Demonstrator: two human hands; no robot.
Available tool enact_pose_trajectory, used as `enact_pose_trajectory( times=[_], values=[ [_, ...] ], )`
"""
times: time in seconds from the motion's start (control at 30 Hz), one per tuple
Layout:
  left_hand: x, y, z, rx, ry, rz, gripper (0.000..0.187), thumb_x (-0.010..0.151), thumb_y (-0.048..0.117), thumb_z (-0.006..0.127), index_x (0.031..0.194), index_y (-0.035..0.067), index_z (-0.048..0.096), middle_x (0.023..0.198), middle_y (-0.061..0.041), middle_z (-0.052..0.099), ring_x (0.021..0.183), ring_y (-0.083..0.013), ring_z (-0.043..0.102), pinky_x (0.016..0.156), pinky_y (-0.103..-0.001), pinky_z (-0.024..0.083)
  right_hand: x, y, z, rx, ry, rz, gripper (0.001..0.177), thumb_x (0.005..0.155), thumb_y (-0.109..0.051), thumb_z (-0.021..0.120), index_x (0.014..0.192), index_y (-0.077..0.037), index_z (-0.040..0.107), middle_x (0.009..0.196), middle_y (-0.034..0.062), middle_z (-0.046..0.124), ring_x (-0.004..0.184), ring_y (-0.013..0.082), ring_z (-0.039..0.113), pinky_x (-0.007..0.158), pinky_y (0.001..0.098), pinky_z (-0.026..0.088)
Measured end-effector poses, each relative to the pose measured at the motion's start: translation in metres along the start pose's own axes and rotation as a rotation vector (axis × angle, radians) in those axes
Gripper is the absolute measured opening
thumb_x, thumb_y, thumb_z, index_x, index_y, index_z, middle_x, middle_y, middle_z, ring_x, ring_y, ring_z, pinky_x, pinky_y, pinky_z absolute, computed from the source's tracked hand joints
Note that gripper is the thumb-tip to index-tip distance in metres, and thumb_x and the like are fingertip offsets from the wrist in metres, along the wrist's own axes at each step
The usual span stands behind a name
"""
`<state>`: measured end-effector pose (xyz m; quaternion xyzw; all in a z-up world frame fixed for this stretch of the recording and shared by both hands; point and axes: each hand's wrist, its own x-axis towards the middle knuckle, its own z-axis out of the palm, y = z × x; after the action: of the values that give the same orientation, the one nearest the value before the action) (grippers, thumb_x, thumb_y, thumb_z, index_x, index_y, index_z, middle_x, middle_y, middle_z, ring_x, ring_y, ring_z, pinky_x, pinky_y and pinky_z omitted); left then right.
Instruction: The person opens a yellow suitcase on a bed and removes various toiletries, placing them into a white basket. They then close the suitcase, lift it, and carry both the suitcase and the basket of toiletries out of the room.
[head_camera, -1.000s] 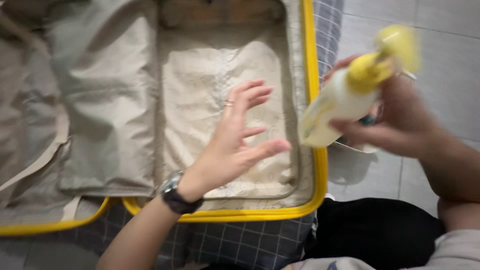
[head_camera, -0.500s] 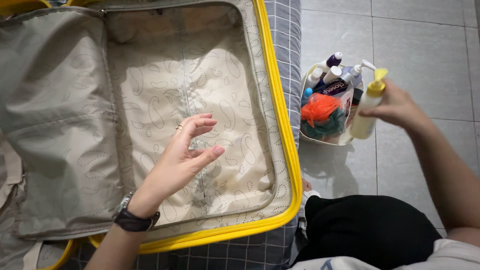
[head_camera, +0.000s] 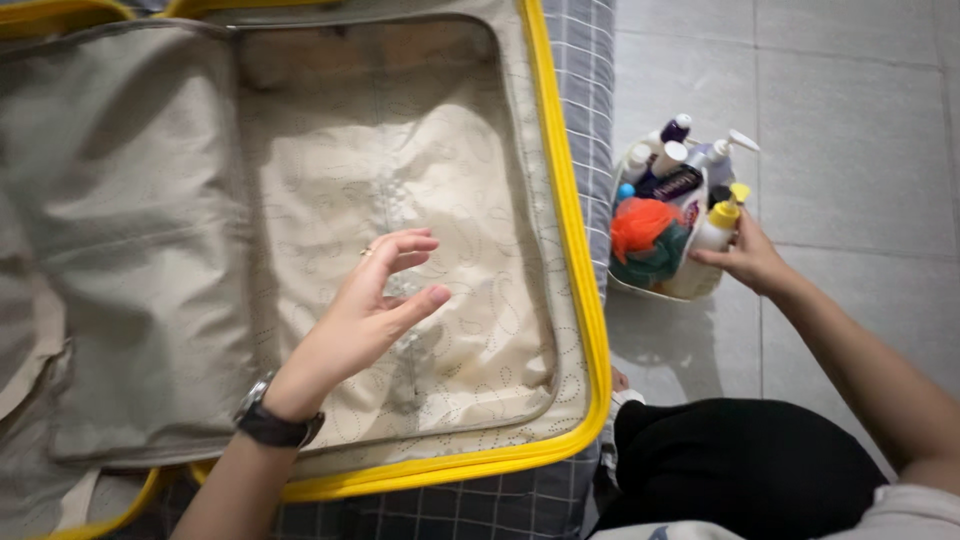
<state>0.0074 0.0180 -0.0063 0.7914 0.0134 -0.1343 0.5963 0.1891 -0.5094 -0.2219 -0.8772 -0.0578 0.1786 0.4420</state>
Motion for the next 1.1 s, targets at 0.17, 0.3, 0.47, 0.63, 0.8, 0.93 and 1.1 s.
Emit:
enact_pose_trajectory(
  times=[0.17, 0.3, 0.47, 0.63, 0.8, 0.93, 1.1],
  values=[
    [-0.004, -0.007, -0.007, 0.057, 0.065, 0.047, 0.05, 0.086, 0.035, 0.067, 0.126, 0.009, 0.053, 0.135, -0.009, 0.052, 0.127, -0.0215, 0.053, 0.09, -0.036, 0.052, 0.012, -0.03, -0.009, -0.811, -0.175, 0.181, 0.072, 0.061, -0.045, 0.086, 0.119, -0.007, 0.064, 0.107, 0.0176, 0.071, 0.101, 0.0318, 0.069, 0.089, 0.0435, 0.056],
    [-0.004, -0.019, -0.022, 0.059, 0.162, 0.082, 0.033, 0.091, 0.035, 0.062, 0.1, 0.003, 0.064, 0.122, -0.009, 0.063, 0.112, -0.0214, 0.063, 0.089, -0.034, 0.055, 0.006, -0.12, -0.02, -1.383, -0.272, 0.215, 0.057, 0.078, -0.06, 0.071, 0.111, -0.014, 0.071, 0.099, 0.0119, 0.076, 0.094, 0.0288, 0.074, 0.079, 0.0417, 0.059],
    [-0.012, -0.025, -0.053, 0.107, 0.388, 0.109, 0.049, 0.103, 0.038, 0.042, 0.085, 0.002, 0.07, 0.098, -0.01, 0.074, 0.099, -0.0226, 0.069, 0.09, -0.032, 0.05, -0.009, -0.266, 0.027, -1.044, 0.131, -0.334, 0.031, 0.108, -0.037, 0.058, 0.101, -0.01, 0.072, 0.083, 0.0117, 0.073, 0.075, 0.0257, 0.071, 0.071, 0.0352, 0.056],
    [-0.031, -0.027, -0.083, 0.413, 0.531, 0.035, 0.042, 0.1, 0.039, 0.044, 0.108, 0.003, 0.066, 0.105, -0.018, 0.069, 0.104, -0.0313, 0.065, 0.094, -0.038, 0.049, 0.034, -0.36, 0.109, -0.803, -0.102, -0.882, 0.039, 0.097, -0.034, 0.06, 0.126, -0.009, 0.055, 0.119, 0.0126, 0.062, 0.108, 0.027, 0.057, 0.09, 0.0404, 0.048],
    [-0.048, -0.045, -0.104, 0.689, 0.576, 0.187, 0.047, 0.098, 0.04, 0.05, 0.127, 0.004, 0.058, 0.134, -0.022, 0.055, 0.134, -0.038, 0.044, 0.118, -0.048, 0.022, 0.097, -0.404, 0.194, -1.263, -0.41, -0.856, 0.085, 0.081, -0.062, 0.055, 0.147, -0.014, 0.028, 0.157, 0.0159, 0.015, 0.144, 0.0383, 0.01, 0.113, 0.0591, 0.013],
    [-0.057, -0.06, -0.119, 0.728, 0.551, -0.072, 0.059, 0.094, 0.047, 0.051, 0.138, 0.007, 0.049, 0.15, -0.024, 0.035, 0.142, -0.0437, 0.02, 0.116, -0.051, 0.017, 0.127, -0.421, 0.235, -1.354, -0.512, -0.317, 0.093, 0.09, -0.074, 0.033, 0.155, -0.008, 0.019, 0.161, 0.0204, 0.013, 0.149, 0.0415, 0.01, 0.119, 0.0614, 0.012],
    [-0.066, -0.075, -0.15, 0.762, 0.564, -0.439, 0.071, 0.094, 0.057, 0.037, 0.151, 0.018, 0.021, 0.161, -0.016, 0.007, 0.146, -0.0385, 0.004, 0.113, -0.055, 0.009, 0.086, -0.39, 0.295, -1.284, -0.625, -0.384, 0.107, 0.088, -0.078, 0.025, 0.15, 0.0, -0.013, 0.156, 0.0297, -0.017, 0.142, 0.0499, -0.015, 0.117, 0.06, 0.0]
  ],
)
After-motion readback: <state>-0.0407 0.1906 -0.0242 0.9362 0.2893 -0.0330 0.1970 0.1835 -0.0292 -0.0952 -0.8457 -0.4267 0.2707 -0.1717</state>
